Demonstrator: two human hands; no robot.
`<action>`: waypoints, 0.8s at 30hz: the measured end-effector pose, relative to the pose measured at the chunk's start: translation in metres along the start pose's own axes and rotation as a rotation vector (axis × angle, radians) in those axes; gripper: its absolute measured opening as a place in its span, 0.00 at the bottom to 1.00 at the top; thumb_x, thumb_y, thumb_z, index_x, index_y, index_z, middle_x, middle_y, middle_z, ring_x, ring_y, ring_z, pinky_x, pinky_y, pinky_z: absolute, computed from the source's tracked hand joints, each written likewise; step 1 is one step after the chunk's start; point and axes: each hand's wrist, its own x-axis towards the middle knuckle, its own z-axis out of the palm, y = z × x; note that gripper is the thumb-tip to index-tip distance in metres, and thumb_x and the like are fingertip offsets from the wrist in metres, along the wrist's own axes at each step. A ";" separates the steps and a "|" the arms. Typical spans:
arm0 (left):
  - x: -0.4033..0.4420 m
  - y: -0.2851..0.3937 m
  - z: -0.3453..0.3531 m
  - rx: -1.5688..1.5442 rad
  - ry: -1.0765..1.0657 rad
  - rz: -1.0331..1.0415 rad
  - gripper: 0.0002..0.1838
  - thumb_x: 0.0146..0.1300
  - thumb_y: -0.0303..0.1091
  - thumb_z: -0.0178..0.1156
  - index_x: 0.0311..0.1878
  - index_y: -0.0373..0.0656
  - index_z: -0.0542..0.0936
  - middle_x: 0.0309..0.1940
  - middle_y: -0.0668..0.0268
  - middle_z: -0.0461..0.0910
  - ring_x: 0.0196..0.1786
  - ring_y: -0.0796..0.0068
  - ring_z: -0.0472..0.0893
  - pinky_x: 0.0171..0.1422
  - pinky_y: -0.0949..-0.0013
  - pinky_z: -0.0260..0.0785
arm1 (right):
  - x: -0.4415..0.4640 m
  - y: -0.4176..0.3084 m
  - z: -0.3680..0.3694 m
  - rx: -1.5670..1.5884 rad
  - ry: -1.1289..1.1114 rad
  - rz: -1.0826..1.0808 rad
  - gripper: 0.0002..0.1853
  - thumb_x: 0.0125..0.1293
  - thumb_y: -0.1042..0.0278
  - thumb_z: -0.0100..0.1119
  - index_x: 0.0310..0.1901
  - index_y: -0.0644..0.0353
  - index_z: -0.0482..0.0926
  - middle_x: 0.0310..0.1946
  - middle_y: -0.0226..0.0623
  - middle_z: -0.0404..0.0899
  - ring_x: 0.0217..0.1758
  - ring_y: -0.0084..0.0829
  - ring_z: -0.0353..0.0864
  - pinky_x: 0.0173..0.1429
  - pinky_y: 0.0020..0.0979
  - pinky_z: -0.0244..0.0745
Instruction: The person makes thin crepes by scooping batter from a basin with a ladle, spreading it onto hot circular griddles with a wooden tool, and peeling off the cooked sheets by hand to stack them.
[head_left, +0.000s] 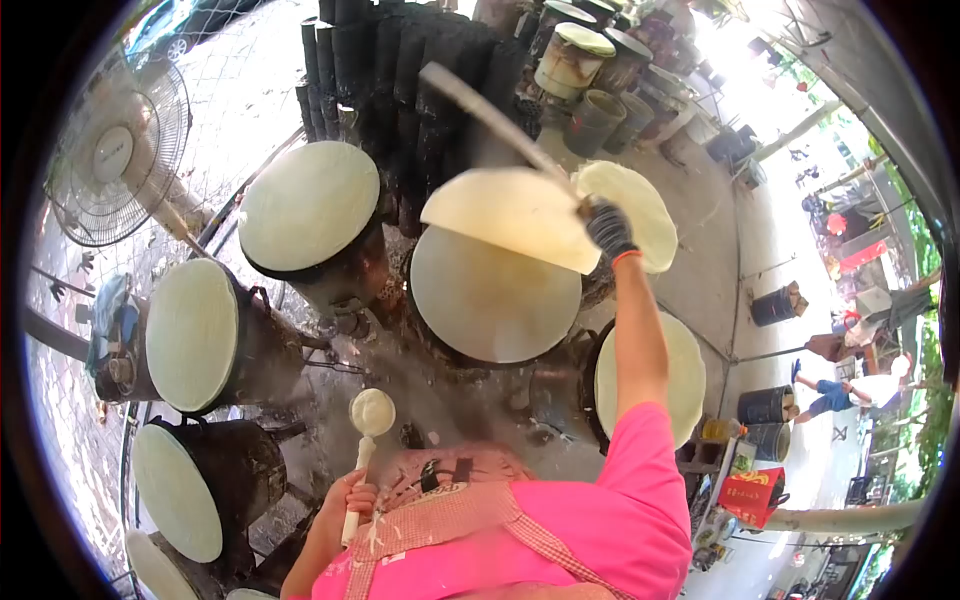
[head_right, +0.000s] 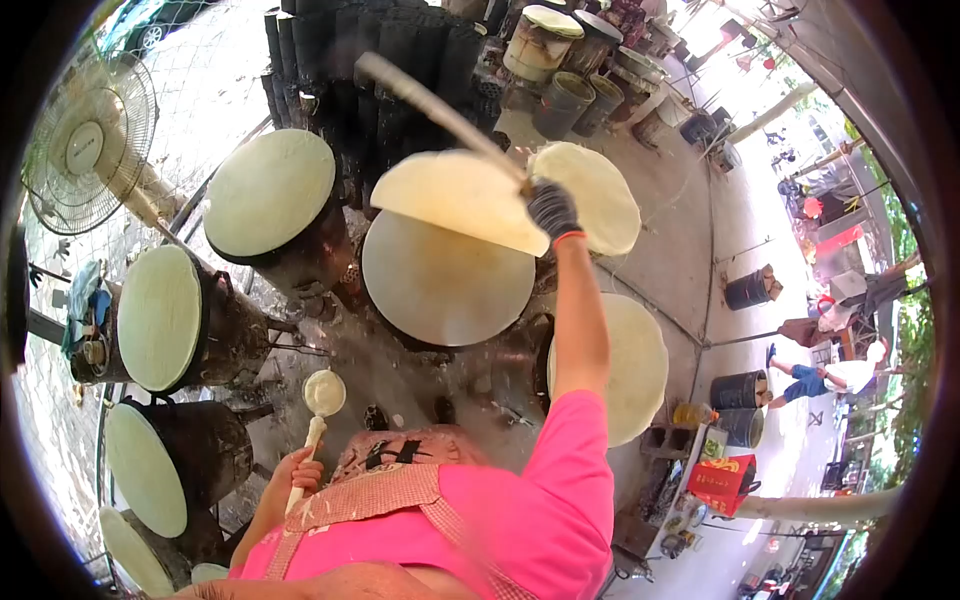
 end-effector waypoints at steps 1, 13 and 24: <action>0.004 -0.005 0.002 -0.009 -0.022 -0.013 0.16 0.65 0.44 0.41 0.53 0.54 0.67 0.13 0.72 0.56 0.10 0.83 0.57 0.11 0.78 0.52 | 0.008 0.016 -0.017 0.033 -0.015 0.083 0.14 0.54 0.55 0.51 0.32 0.57 0.75 0.27 0.48 0.76 0.35 0.45 0.76 0.40 0.41 0.70; 0.064 -0.071 0.054 -0.148 -0.275 0.255 0.15 0.64 0.38 0.43 0.51 0.47 0.70 0.14 0.74 0.56 0.13 0.87 0.57 0.14 0.81 0.52 | 0.022 0.318 0.024 0.903 0.512 1.002 0.14 0.47 0.63 0.56 0.30 0.68 0.75 0.16 0.37 0.72 0.15 0.30 0.70 0.19 0.32 0.62; 0.063 -0.089 0.085 -0.166 -0.300 0.299 0.20 0.65 0.42 0.42 0.54 0.39 0.68 0.14 0.71 0.56 0.13 0.83 0.58 0.16 0.76 0.55 | -0.060 0.414 0.327 0.934 0.414 1.789 0.15 0.49 0.62 0.52 0.33 0.66 0.77 0.30 0.45 0.79 0.30 0.36 0.78 0.32 0.35 0.71</action>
